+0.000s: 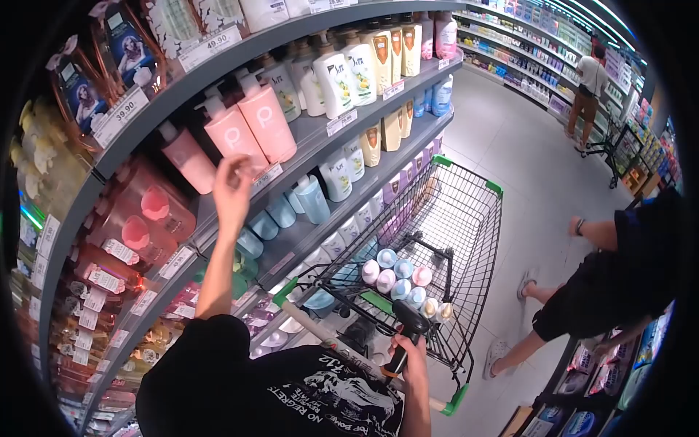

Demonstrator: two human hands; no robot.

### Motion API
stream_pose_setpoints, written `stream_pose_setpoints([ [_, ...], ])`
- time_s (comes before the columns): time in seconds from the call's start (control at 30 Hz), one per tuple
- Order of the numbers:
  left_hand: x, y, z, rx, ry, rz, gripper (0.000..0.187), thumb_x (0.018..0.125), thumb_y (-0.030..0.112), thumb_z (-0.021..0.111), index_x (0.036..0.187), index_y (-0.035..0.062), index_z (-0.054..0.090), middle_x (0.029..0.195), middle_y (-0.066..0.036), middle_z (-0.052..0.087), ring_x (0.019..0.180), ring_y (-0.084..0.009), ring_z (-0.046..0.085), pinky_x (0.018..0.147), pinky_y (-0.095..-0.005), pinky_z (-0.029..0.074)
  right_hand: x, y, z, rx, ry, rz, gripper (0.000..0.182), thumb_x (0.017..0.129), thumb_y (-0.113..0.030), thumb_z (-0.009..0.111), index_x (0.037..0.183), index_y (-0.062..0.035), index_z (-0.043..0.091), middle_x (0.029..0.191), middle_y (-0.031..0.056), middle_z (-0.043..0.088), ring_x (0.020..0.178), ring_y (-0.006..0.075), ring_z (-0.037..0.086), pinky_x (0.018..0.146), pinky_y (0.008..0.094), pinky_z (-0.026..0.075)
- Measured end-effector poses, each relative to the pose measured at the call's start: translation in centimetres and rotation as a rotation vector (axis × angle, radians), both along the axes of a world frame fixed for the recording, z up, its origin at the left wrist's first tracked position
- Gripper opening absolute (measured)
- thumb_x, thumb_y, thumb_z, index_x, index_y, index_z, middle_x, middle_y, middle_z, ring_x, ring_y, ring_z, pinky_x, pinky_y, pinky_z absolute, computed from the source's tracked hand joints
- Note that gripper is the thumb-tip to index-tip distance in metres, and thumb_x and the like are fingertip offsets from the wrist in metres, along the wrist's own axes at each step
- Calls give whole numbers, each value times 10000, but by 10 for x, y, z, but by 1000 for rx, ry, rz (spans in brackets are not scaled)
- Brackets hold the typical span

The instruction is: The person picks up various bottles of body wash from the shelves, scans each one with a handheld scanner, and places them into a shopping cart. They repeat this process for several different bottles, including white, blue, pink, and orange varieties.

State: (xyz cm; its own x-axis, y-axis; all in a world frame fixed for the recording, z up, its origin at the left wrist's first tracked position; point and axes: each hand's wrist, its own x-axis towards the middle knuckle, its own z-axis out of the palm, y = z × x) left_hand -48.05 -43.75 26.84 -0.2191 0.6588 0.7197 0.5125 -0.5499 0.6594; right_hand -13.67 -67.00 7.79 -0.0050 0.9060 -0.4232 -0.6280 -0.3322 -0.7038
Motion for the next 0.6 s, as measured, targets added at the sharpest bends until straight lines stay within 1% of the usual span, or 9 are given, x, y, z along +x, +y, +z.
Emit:
stream_pose_setpoints([
  [0.03, -15, 7, 7, 89, -37, 80, 246, 833, -34, 560, 1078, -8, 573, 1023, -97, 616, 932, -161, 616, 817, -260, 495, -1, -1, 1, 7, 4, -2, 227, 815, -67, 594, 1014, -13, 499, 699, 61, 518, 565, 163, 511, 538, 292, 432],
  [0.1, -32, 24, 25, 203, -145, 67, 252, 836, 20, 598, 1077, -41, 557, 1013, -114, 610, 948, -191, 613, 837, -282, 500, -2, -3, 5, -21, 0, -44, 236, 811, -70, 596, 1017, -20, 494, 700, 66, 521, 564, 167, 511, 540, 293, 434],
  [0.17, -36, 31, 48, 242, -52, 503, 351, 826, 159, 663, 1087, -61, 579, 1010, -172, 634, 951, -263, 627, 868, -336, 496, 0, -3, 5, -14, 2, -36, 244, 807, -75, 600, 1019, -26, 490, 699, 67, 522, 563, 172, 514, 537, 299, 438],
  [0.2, -40, 40, 56, 248, -61, 500, 351, 826, 159, 663, 1087, -61, 579, 1010, -172, 634, 951, -263, 627, 868, -336, 496, 0, -4, 5, -11, -6, -35, 246, 805, -78, 603, 1018, -27, 491, 697, 66, 520, 563, 173, 514, 535, 302, 440],
  [0.27, -45, 63, 69, 146, 5, 580, 549, 759, 355, 726, 1050, -99, 623, 1016, -251, 651, 972, -347, 632, 889, -394, 482, 1, -4, 1, -12, 23, -57, 277, 792, -52, 615, 1036, -1, 494, 721, 80, 529, 581, 168, 521, 534, 286, 449],
  [0.3, -45, 77, 76, 150, -9, 576, 549, 759, 355, 726, 1050, -99, 623, 1016, -251, 651, 972, -347, 632, 889, -394, 482, 0, -5, 3, -8, 35, -75, 268, 792, -49, 612, 1031, -3, 499, 719, 80, 529, 578, 169, 520, 533, 291, 450],
  [0.37, -43, 96, 84, -187, -154, 522, 675, 675, 467, 757, 986, -123, 653, 1019, -290, 651, 995, -386, 631, 893, -414, 471, 0, -5, 7, -2, 57, -83, 267, 790, -41, 607, 1031, -1, 499, 719, 80, 527, 581, 170, 519, 536, 294, 450],
  [0.47, -18, 86, 94, -304, -205, 619, 682, 636, 464, 763, 952, -131, 658, 1019, -292, 652, 996, -385, 635, 893, -411, 473, -1, -5, 4, 21, 32, -85, 256, 791, -64, 599, 1020, -26, 491, 704, 82, 508, 578, 189, 499, 559, 324, 442],
  [0.6, -36, 94, 81, -256, -309, 560, 635, 631, 418, 758, 976, -107, 662, 990, -278, 665, 984, -357, 645, 894, -395, 473, -1, -6, 8, 37, 37, -83, 262, 785, -58, 596, 1026, -20, 501, 713, 85, 516, 581, 192, 507, 561, 325, 438],
])
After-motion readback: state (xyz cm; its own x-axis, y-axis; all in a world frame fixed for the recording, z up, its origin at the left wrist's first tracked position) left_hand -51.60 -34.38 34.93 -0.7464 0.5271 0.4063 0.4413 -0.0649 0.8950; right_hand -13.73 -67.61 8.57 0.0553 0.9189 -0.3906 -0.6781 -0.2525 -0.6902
